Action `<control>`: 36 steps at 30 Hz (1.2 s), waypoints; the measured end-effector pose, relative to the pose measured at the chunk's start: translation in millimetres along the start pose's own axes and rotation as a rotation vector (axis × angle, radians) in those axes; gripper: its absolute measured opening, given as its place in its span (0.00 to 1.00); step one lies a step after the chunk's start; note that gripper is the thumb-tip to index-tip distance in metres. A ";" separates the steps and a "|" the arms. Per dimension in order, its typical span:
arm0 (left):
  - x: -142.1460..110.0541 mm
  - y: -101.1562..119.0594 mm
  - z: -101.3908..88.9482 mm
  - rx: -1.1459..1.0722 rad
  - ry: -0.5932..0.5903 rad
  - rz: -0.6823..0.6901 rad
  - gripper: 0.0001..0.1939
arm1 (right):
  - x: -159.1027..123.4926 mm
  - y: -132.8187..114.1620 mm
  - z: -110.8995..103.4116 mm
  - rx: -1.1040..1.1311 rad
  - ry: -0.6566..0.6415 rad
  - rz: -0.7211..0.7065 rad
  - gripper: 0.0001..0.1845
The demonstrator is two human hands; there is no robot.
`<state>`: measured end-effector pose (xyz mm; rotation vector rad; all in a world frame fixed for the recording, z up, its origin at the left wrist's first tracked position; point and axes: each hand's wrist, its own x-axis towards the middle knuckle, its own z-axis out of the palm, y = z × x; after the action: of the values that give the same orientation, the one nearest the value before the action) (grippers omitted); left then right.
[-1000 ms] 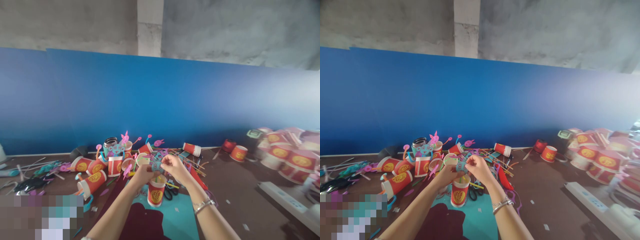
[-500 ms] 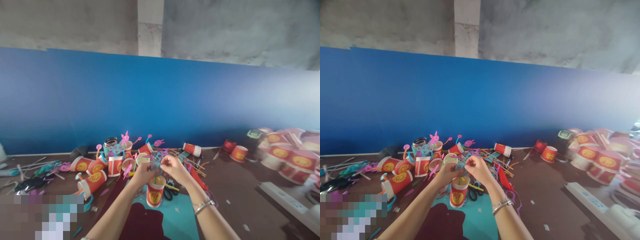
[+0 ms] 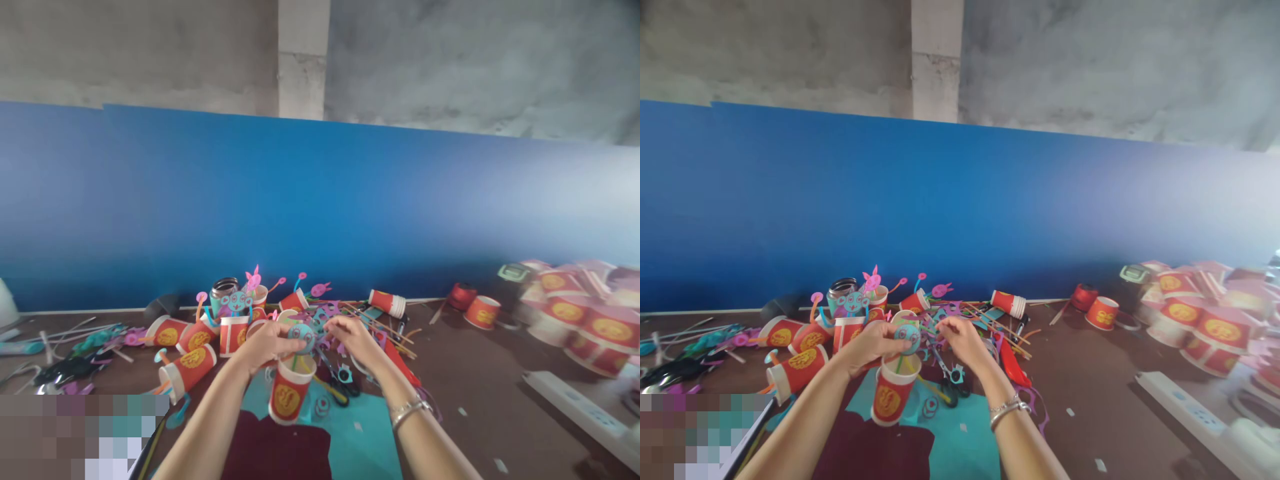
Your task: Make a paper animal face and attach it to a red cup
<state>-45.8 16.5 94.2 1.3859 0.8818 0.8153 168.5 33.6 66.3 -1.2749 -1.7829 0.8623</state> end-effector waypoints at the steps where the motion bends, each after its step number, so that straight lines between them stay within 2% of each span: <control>1: -5.4 6.7 -7.1 -0.007 -0.053 -0.025 0.15 | 3.1 2.9 4.0 -0.075 -0.018 -0.008 0.12; 3: -14.5 17.1 -18.7 -0.015 -0.082 -0.029 0.15 | 8.9 6.7 16.4 -0.289 -0.061 -0.051 0.15; 6: -21.5 23.7 -27.9 -0.034 -0.089 -0.020 0.15 | 17.1 7.6 39.9 -0.397 -0.100 -0.107 0.22; 10: -22.6 23.4 -32.3 -0.044 -0.049 -0.012 0.16 | 35.2 4.1 59.0 -0.500 -0.050 -0.155 0.15; 14: -24.0 23.4 -38.5 -0.065 0.009 0.016 0.16 | 60.0 -2.8 57.4 -0.546 -0.101 -0.221 0.14; 17: -25.8 23.0 -44.3 -0.122 0.032 0.014 0.17 | 68.5 -6.7 54.4 -0.576 -0.190 -0.263 0.22; 19: -26.3 22.0 -47.6 -0.160 0.045 0.009 0.18 | 69.7 -8.2 54.7 -0.606 -0.194 -0.269 0.24; 24: -24.9 18.6 -52.0 -0.213 0.057 0.015 0.18 | 85.2 -13.8 58.4 -0.640 -0.163 -0.225 0.09; 28: -22.9 17.7 -50.3 -0.202 0.059 0.017 0.18 | 111.5 -21.8 62.1 -0.601 -0.153 -0.202 0.03; 32: -19.9 16.7 -48.9 -0.178 0.139 -0.001 0.19 | 125.7 -24.4 65.1 -0.493 -0.111 -0.209 0.13; 34: -18.3 15.0 -49.9 -0.166 0.154 0.002 0.19 | 125.6 -21.2 62.6 -0.425 -0.093 -0.213 0.19; 36: -16.7 12.5 -51.0 -0.156 0.149 0.005 0.19 | 121.5 -16.0 56.2 -0.353 -0.081 -0.199 0.20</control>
<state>-98.4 25.6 107.9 1.2030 0.9097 0.9803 87.2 140.6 77.1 -1.2624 -2.1536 0.5081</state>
